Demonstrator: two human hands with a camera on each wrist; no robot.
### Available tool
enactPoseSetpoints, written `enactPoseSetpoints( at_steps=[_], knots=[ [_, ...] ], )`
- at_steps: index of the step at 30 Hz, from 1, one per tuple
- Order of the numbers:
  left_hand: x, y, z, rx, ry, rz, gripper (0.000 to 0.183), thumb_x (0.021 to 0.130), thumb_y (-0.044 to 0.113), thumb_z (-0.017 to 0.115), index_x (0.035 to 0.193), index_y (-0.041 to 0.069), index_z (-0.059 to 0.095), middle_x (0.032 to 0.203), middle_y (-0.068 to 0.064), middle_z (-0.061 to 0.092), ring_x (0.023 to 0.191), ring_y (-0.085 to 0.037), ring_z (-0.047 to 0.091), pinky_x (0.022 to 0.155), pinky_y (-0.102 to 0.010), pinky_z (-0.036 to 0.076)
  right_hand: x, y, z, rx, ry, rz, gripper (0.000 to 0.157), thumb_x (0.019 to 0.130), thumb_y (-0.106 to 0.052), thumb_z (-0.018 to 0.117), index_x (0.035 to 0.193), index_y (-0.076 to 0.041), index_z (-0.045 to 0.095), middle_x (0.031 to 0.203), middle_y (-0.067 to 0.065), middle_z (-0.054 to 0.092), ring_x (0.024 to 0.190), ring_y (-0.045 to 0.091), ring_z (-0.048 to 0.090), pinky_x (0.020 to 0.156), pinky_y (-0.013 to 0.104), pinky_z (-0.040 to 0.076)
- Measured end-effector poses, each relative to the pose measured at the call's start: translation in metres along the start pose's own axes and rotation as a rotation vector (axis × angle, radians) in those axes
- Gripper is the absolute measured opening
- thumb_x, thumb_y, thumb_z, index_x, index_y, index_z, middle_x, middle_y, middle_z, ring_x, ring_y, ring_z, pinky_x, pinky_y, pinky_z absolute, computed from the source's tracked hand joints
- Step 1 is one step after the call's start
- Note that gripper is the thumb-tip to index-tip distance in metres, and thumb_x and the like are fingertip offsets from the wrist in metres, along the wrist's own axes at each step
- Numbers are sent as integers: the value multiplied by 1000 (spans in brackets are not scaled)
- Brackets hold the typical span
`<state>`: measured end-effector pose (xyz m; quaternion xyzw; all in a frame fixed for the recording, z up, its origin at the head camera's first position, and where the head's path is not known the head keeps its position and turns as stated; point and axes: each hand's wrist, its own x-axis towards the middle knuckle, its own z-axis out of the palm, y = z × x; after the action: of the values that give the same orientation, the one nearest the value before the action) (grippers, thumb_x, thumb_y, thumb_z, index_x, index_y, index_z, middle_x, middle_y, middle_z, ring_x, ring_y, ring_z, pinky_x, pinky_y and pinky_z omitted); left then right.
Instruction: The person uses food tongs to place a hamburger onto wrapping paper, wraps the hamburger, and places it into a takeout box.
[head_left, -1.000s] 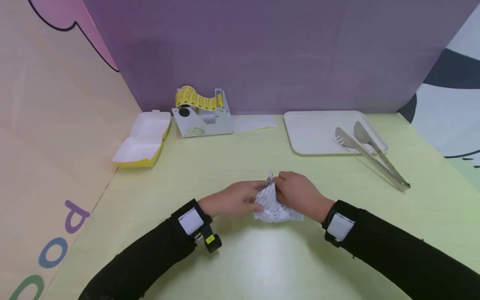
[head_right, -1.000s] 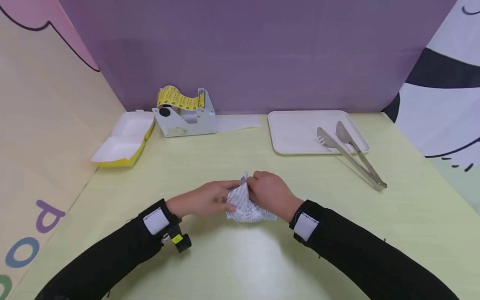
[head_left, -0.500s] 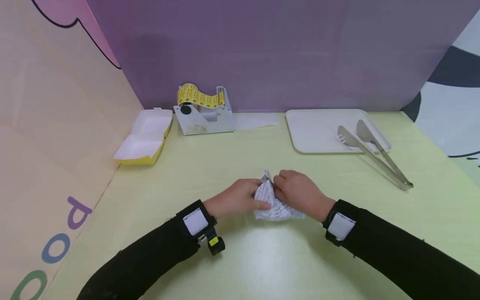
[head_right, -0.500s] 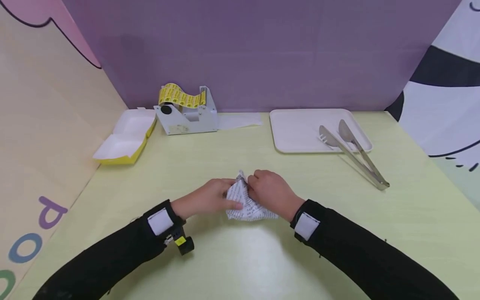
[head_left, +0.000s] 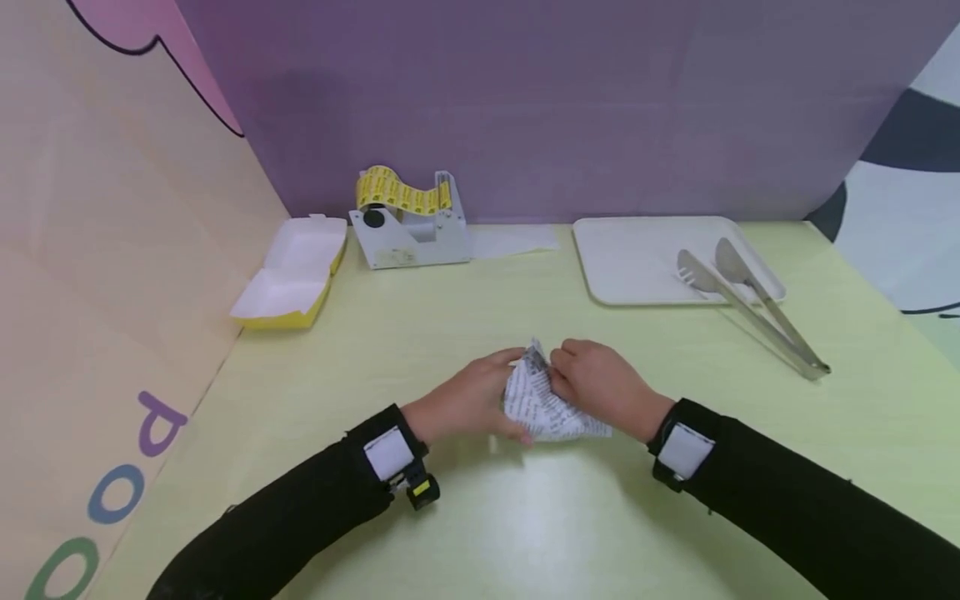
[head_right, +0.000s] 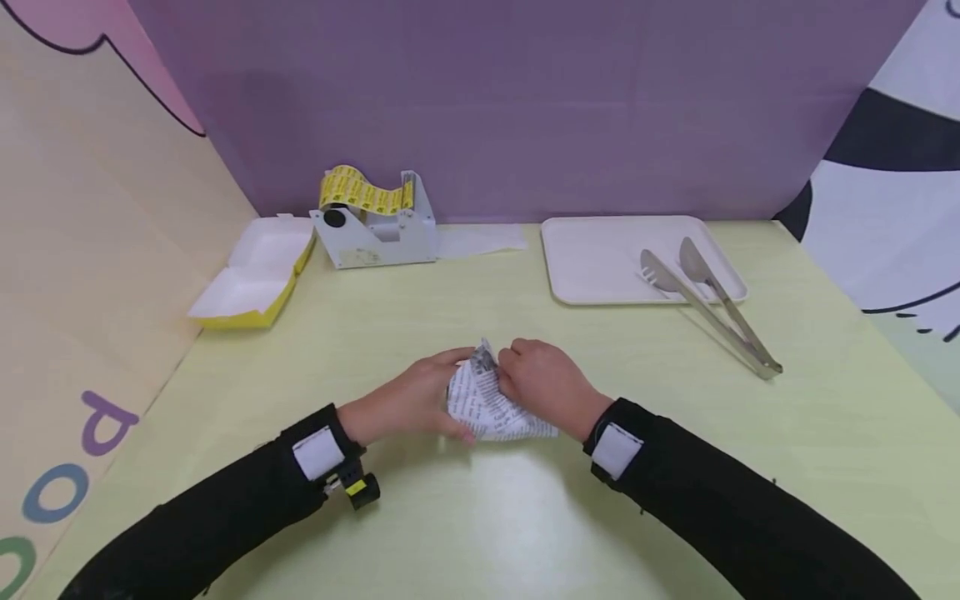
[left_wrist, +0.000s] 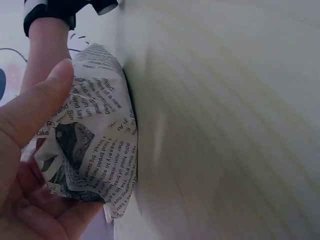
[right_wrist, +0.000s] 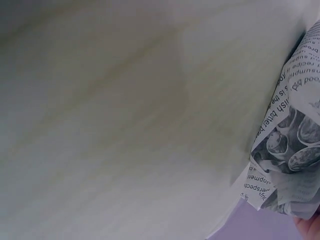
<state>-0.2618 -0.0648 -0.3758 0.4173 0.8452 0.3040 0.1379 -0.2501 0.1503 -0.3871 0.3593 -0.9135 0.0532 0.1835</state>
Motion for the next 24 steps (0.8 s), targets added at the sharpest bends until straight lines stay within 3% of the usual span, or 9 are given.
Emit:
enactPoseSetpoints(
  at_steps=[2, 4, 9, 13, 16, 21, 23, 24],
  knots=[
    [0, 2, 0, 46, 13, 18, 69, 66, 27, 91, 124, 3, 63, 143, -12, 49, 135, -22, 41, 112, -29, 30, 0, 0, -1, 7, 0, 4, 21, 83, -6, 69, 72, -7, 51, 65, -1, 42, 57, 12, 39, 52, 25, 39],
    [-1, 4, -1, 73, 12, 36, 69, 65, 27, 91, 123, 2, 64, 150, -15, 40, 137, -23, 38, 113, -30, 28, 0, 0, -1, 9, 2, 2, 20, 83, -6, 68, 72, -7, 52, 65, -1, 41, 57, 11, 39, 52, 25, 39],
    [-3, 3, -3, 74, -13, 82, 83, 68, 24, 90, 138, 0, 51, 158, -14, 23, 142, -25, 30, 114, -33, 26, 0, 1, -2, 8, 7, -10, 15, 83, -6, 69, 75, -4, 56, 66, 0, 45, 58, 11, 41, 53, 25, 41],
    [1, 2, -7, 36, -41, 82, 87, 74, 12, 85, 146, -1, 38, 158, -11, 25, 140, -24, 34, 111, -33, 32, -1, 3, -2, 17, -7, 6, 12, 83, -4, 69, 77, -4, 58, 67, 1, 47, 58, 11, 43, 53, 26, 42],
    [2, 0, -8, 3, -38, 32, 94, 73, 8, 85, 148, -3, 30, 156, -13, 28, 139, -26, 34, 111, -34, 31, 0, 3, -2, 33, -14, 19, 15, 83, -4, 68, 75, -5, 56, 66, 0, 46, 57, 12, 43, 52, 26, 42],
    [-2, 4, -6, 27, 28, -121, 57, 66, 16, 91, 114, -3, 67, 157, -12, 27, 139, -31, 31, 114, -39, 25, 1, 1, -4, 45, -38, 41, 18, 86, -6, 67, 74, -6, 54, 65, 0, 45, 55, 11, 41, 51, 25, 41],
    [-4, 6, -5, 32, 54, -153, 48, 65, 19, 91, 104, 0, 72, 156, -13, 28, 137, -33, 35, 114, -40, 26, 1, 0, -4, 39, -49, 55, 18, 87, -7, 68, 74, -6, 55, 65, -1, 45, 55, 10, 41, 51, 24, 41],
    [-4, 7, -4, 16, 67, -163, 53, 65, 20, 91, 109, 0, 70, 155, -14, 31, 135, -33, 39, 112, -40, 29, 1, 0, -4, 36, -54, 59, 18, 87, -7, 68, 74, -6, 55, 65, -1, 45, 55, 10, 41, 51, 24, 40]
  ],
)
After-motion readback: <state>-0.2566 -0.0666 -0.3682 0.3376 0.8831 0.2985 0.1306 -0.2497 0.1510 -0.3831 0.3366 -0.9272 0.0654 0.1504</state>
